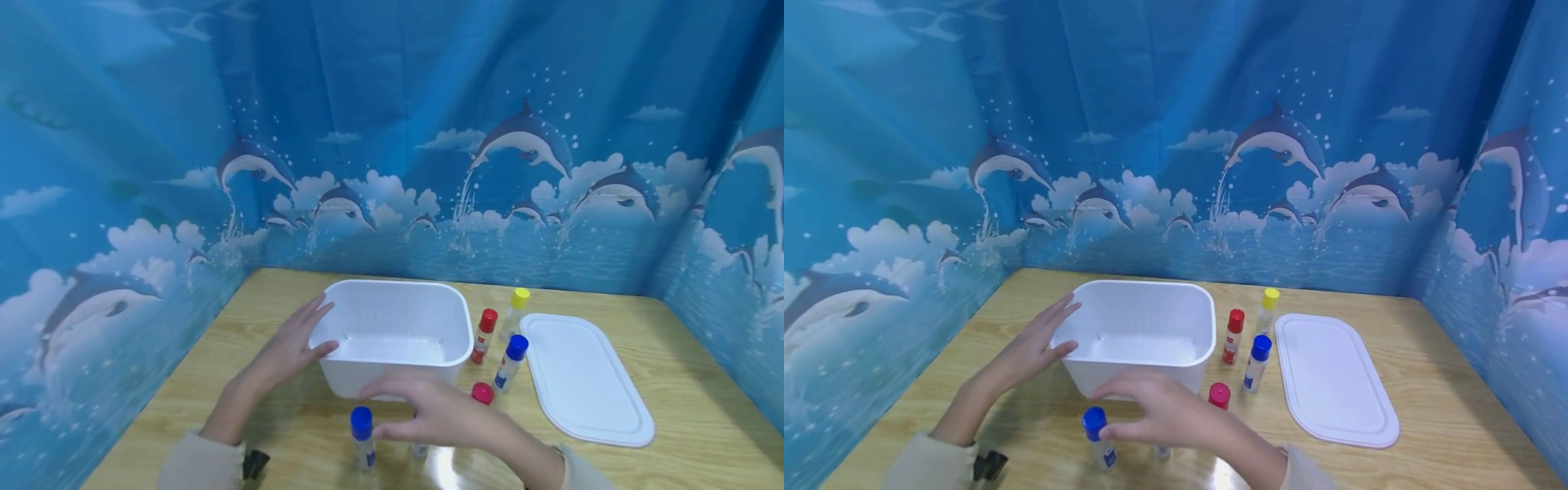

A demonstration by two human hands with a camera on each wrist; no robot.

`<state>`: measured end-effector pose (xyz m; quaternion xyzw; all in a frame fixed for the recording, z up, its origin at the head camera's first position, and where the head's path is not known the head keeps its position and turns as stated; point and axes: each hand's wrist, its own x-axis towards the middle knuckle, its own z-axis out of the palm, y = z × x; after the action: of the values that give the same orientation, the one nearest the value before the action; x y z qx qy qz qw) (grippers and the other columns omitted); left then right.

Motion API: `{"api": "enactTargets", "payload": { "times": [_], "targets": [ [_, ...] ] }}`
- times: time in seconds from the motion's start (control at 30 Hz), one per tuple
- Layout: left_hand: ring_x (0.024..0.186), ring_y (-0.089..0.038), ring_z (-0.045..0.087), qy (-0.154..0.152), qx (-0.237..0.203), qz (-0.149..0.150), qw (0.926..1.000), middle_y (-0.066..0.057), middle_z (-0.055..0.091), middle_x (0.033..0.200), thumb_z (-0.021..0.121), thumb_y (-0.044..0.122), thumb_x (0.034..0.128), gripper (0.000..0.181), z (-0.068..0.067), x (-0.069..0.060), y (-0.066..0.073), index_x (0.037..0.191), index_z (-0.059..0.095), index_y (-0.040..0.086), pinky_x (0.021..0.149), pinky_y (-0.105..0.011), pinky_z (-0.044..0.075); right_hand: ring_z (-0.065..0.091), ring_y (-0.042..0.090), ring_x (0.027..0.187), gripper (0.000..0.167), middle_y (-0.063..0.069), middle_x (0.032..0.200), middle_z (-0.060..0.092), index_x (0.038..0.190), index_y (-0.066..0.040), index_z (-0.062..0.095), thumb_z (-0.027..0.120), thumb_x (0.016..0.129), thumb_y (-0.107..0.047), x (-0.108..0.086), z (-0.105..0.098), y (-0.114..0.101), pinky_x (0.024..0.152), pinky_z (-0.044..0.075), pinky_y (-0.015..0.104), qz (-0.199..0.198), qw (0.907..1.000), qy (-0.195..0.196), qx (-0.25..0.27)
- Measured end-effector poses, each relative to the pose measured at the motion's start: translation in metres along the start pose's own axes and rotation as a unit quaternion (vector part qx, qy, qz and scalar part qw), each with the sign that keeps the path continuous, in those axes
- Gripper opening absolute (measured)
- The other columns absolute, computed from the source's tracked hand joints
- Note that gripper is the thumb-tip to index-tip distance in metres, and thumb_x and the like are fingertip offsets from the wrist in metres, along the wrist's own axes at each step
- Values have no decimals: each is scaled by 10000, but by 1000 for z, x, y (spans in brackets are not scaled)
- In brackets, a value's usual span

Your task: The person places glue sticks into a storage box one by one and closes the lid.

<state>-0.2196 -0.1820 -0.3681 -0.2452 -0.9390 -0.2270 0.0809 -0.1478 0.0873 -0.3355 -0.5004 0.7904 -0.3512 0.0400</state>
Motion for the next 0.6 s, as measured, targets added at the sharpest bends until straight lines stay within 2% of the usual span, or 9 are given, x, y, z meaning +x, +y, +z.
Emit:
{"api": "enactTargets", "payload": {
  "times": [0.23,0.43,0.6],
  "targets": [
    [1336,-358,165,-23,-73,-91,9999,-113,131,1510,516,479,899,697,0,1,0,1445,286,112,1005,-615,205,504,39,1096,358,-60,1162,594,1201,-126,590,636,875,-268,11,3,2,933,401,222,154,9993,-344,24],
    [1338,-355,162,-58,-113,-93,9999,-103,121,1513,494,511,898,712,0,1,0,1448,279,114,1004,-615,209,520,24,1062,343,-88,1123,607,1168,-114,616,670,847,-223,15,7,4,912,410,201,278,9982,-463,-262],
    [1341,-352,156,-97,-163,-140,9997,-103,118,1514,495,510,899,712,0,0,0,1452,272,121,1001,-617,213,548,31,1023,336,-101,1100,614,1154,-120,625,686,833,-197,16,8,4,872,434,182,403,9974,-531,-289]
  ]
}}
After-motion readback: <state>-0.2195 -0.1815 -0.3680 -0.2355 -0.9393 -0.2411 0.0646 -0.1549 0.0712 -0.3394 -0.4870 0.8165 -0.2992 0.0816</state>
